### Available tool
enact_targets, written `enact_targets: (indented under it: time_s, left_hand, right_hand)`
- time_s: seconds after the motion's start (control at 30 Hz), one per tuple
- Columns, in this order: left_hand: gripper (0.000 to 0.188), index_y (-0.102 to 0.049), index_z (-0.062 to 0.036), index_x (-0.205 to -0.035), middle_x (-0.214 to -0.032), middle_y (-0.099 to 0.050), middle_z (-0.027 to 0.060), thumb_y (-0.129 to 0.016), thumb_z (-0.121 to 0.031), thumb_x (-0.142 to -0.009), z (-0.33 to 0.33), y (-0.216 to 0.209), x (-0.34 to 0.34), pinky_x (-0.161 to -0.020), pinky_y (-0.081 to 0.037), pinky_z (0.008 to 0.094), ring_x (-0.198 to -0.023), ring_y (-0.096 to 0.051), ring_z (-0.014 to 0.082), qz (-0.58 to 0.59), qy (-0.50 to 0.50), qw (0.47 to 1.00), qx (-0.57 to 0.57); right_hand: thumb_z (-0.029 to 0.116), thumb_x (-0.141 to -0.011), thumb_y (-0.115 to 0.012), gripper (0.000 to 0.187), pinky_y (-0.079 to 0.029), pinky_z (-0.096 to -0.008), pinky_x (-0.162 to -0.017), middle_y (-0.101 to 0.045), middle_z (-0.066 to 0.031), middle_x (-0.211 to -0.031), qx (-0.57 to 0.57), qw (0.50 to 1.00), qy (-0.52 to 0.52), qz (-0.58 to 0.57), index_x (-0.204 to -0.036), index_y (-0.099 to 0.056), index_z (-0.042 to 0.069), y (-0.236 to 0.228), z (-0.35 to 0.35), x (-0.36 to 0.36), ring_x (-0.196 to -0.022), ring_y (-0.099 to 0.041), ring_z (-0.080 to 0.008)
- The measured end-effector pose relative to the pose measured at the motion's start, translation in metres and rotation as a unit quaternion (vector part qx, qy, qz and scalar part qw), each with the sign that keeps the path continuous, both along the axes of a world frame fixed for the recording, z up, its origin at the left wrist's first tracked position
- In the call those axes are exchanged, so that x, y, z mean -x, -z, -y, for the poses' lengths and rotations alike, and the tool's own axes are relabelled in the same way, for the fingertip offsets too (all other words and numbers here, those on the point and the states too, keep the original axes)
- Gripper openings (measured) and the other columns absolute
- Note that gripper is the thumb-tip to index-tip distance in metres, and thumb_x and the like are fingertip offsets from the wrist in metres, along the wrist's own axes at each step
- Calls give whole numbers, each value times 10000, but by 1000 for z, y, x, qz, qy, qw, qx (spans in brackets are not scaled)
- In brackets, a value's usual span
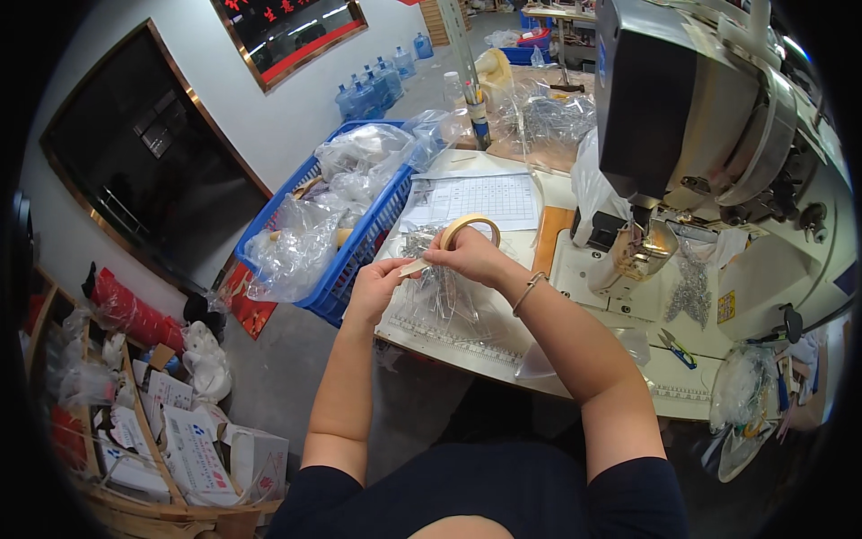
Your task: The person sews a silver star-shaped decoration onto a clear plastic sheet using a sewing machine. They repeatedly adjust the plastic sheet, align the star under the needle, and operate the machine to stitch the item. The person also uses scissors to trim threads and a yellow tool to assist with the plastic material.
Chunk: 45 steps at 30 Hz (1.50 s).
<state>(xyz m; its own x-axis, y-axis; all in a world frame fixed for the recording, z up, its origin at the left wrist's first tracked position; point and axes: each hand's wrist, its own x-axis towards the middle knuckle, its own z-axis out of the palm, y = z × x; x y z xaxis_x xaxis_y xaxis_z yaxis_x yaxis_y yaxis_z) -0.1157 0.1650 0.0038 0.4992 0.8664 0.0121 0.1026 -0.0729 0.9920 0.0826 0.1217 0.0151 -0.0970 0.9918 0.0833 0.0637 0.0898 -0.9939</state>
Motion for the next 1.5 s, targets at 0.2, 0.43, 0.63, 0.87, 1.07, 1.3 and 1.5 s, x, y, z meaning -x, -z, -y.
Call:
enact_targets:
  time_s: [0.2, 0.43, 0.63, 0.87, 1.07, 1.3, 1.5]
  left_hand:
    - [227, -655, 38, -1005, -878, -679, 91, -554, -98, -855, 1, -5, 2, -817, -452, 251, -845, -616, 124, -1, 19, 1000, -15]
    - [251, -660, 33, -986, -853, -681, 68, -583, -164, -850, -5, 1, 7, -733, -429, 232, -764, -572, 87, 24, 4, 1000, 15]
    - [248, -681, 21, -891, -729, -676, 72, -684, -208, -796, 4, 0, -13, -604, -466, 235, -638, -600, 94, -80, -92, 986, -109]
    - [200, -676, 29, -852, -687, -654, 43, -698, -160, -789, 1, 16, -16, -567, -441, 211, -610, -570, 70, -50, -115, 987, -96]
    - [181, -655, 46, -908, -766, -650, 41, -671, -106, -812, -1, 29, -12, -640, -444, 198, -693, -571, 72, 27, -74, 996, -34]
    - [230, -628, 55, -1027, -893, -669, 91, -646, -73, -837, 10, 5, 8, -755, -454, 204, -784, -601, 107, 132, 9, 991, 0]
    - [256, -659, -72, -1031, -898, -661, 46, -648, -9, -783, 15, -20, 3, -701, -456, 256, -778, -576, 146, -26, -65, 923, -378]
  right_hand:
    - [214, -776, -663, 206, -451, -326, -614, -610, -102, -687, -37, 972, 69, 222, -769, -633, 10, -10, -2, 12, -634, -578, -200]
    - [258, -818, -577, 250, -473, -410, -683, -635, -162, -714, -134, 902, 119, 394, -794, -668, 26, -1, -2, 26, -716, -616, -314]
    - [257, -807, -557, 242, -472, -412, -694, -637, -176, -733, -128, 922, 128, 341, -812, -652, 35, 3, 7, 30, -743, -617, -323]
    - [202, -764, -573, 194, -469, -395, -672, -631, -175, -709, -92, 952, 232, 179, -782, -621, 15, 24, 0, 38, -706, -616, -313]
    - [179, -801, -606, 243, -423, -288, -551, -578, -55, -638, 21, 883, 418, -212, -710, -604, -47, 36, -30, -8, -593, -529, -137]
    - [131, -826, -641, 151, -431, -226, -673, -586, -25, -860, -141, 968, 208, 7, -919, -574, 33, 14, 9, 7, -749, -514, -73]
    - [154, -829, -630, 206, -448, -251, -684, -576, -14, -847, -113, 977, 182, 6, -994, -556, 57, 18, 21, 17, -756, -532, -86]
